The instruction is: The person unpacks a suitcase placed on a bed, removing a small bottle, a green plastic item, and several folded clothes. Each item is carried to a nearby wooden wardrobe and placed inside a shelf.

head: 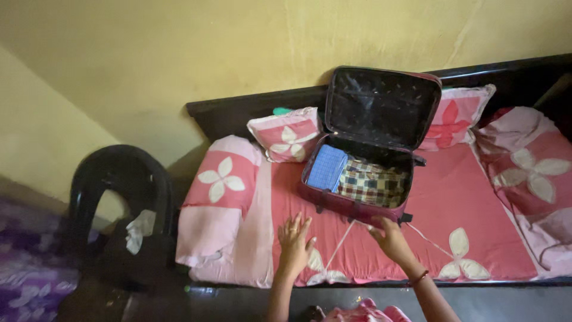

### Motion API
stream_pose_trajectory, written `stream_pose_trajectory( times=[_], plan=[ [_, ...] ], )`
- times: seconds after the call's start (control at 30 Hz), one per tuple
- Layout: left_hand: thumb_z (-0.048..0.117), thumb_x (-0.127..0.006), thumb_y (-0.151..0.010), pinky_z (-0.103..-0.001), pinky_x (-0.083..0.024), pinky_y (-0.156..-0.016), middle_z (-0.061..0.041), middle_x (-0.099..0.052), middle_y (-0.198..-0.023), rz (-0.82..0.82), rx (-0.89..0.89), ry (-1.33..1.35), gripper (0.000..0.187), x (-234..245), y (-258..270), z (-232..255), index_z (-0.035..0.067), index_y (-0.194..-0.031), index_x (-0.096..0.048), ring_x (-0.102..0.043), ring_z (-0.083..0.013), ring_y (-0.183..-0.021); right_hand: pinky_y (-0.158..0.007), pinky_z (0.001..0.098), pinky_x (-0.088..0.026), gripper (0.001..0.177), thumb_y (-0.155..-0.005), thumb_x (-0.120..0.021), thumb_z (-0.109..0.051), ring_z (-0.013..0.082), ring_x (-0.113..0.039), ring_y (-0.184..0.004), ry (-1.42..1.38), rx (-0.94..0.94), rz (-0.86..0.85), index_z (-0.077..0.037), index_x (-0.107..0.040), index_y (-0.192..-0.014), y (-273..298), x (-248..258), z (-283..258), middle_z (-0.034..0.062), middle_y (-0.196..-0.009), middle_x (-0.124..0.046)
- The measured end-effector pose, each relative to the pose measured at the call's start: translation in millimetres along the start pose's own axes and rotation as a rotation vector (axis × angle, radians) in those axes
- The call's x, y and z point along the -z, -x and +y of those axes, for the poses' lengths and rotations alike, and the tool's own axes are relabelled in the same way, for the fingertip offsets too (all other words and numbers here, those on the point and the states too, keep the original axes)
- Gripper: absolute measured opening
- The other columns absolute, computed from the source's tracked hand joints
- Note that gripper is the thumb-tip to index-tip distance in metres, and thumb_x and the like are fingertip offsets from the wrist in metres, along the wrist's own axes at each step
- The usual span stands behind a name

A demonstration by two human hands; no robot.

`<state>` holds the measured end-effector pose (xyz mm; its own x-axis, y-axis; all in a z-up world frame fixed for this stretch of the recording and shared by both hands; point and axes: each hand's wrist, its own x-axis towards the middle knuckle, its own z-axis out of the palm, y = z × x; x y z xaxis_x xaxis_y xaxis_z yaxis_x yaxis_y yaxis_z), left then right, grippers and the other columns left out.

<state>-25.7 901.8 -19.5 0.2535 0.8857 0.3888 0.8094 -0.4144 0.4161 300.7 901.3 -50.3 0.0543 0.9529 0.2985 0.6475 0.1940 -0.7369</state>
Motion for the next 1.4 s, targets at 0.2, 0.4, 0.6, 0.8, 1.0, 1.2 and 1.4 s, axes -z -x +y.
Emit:
stream_pose_trajectory(
  times=[0.2, 0.4, 0.6, 0.8, 1.0, 1.2, 1.4],
  plan=[
    [0.027, -0.077, -0.084, -0.070, -0.020, -0.114, -0.015, -0.038, -0.158, -0.033, 0.062, -0.020, 0.069, -1.3, -25.9, -18.8, 0.017, -0.147, -0.050, -0.031, -0.0444, -0.144, -0.081, 0.0412, -0.058, 0.044, -0.092, -0.069, -0.035, 0.0335, -0.072, -0.100, -0.081, -0.061, -0.148, -0.002, -0.066, -0.122, -35.7, -28.6, 27.6, 0.0203, -0.116, -0.072],
    [0.033, -0.074, -0.088, -0.071, -0.019, -0.114, -0.016, -0.034, -0.159, -0.102, 0.161, -0.160, 0.068, 1.2, -62.8, -25.6, 0.017, -0.149, -0.047, -0.027, -0.0465, -0.146, -0.075, 0.0400, -0.057, 0.029, -0.095, -0.065, -0.028, 0.0360, -0.072, -0.087, -0.056, 0.045, -0.219, -0.005, -0.069, -0.113, -117.3, -60.2, 66.8, 0.0229, -0.100, -0.075],
    [0.033, -0.072, -0.088, -0.069, -0.020, -0.113, -0.016, -0.033, -0.161, -0.034, 0.237, -0.183, 0.070, -15.8, -83.8, -37.8, 0.017, -0.151, -0.046, -0.028, -0.0477, -0.145, -0.072, 0.0398, -0.054, 0.023, -0.095, -0.061, -0.020, 0.0289, -0.068, -0.081, -0.261, -0.277, -0.355, -0.003, -0.068, -0.108, -169.2, -89.6, 90.3, 0.0153, -0.089, -0.071],
    [0.030, -0.074, -0.086, -0.065, -0.028, -0.112, -0.020, -0.044, -0.154, -0.003, 0.240, -0.152, 0.069, -37.6, -99.9, -65.7, 0.012, -0.148, -0.049, -0.039, -0.0467, -0.139, -0.074, 0.0373, -0.057, 0.016, -0.084, -0.066, -0.014, 0.0320, -0.069, -0.082, -0.340, 0.183, -0.559, -0.002, -0.069, -0.095, -216.7, -111.4, 107.0, 0.0169, -0.091, -0.070],
    [0.021, -0.073, -0.084, -0.053, -0.044, -0.106, -0.024, -0.058, -0.140, -0.008, 0.234, -0.039, 0.068, -54.6, -129.9, -102.6, 0.004, -0.146, -0.050, -0.056, -0.0432, -0.127, -0.076, 0.0385, -0.058, 0.022, -0.080, -0.067, -0.010, 0.0306, -0.071, -0.086, -0.022, 0.438, -0.421, -0.004, -0.069, -0.101, -229.8, -136.5, 122.7, 0.0138, -0.096, -0.071],
    [0.019, -0.073, -0.083, -0.052, -0.044, -0.107, -0.027, -0.059, -0.138, -0.075, 0.205, -0.003, 0.067, -66.5, -139.4, -141.0, -0.001, -0.142, -0.050, -0.056, -0.0436, -0.126, -0.076, 0.0479, -0.053, 0.030, -0.076, -0.064, -0.012, 0.0379, -0.066, -0.085, 0.070, 0.547, -0.342, -0.010, -0.068, -0.106, -246.9, -198.5, 150.4, 0.0178, -0.091, -0.069],
    [0.023, -0.070, -0.086, -0.051, -0.042, -0.110, -0.029, -0.058, -0.138, -0.175, 0.282, 0.108, 0.065, -85.9, -137.8, -165.3, -0.002, -0.143, -0.051, -0.054, -0.0448, -0.129, -0.060, 0.0476, -0.038, 0.039, -0.090, -0.076, -0.041, 0.0307, -0.049, -0.068, -0.456, -0.761, -0.449, -0.004, -0.065, -0.093, -251.9, -249.1, 170.7, 0.0115, -0.076, -0.052]
  ],
)
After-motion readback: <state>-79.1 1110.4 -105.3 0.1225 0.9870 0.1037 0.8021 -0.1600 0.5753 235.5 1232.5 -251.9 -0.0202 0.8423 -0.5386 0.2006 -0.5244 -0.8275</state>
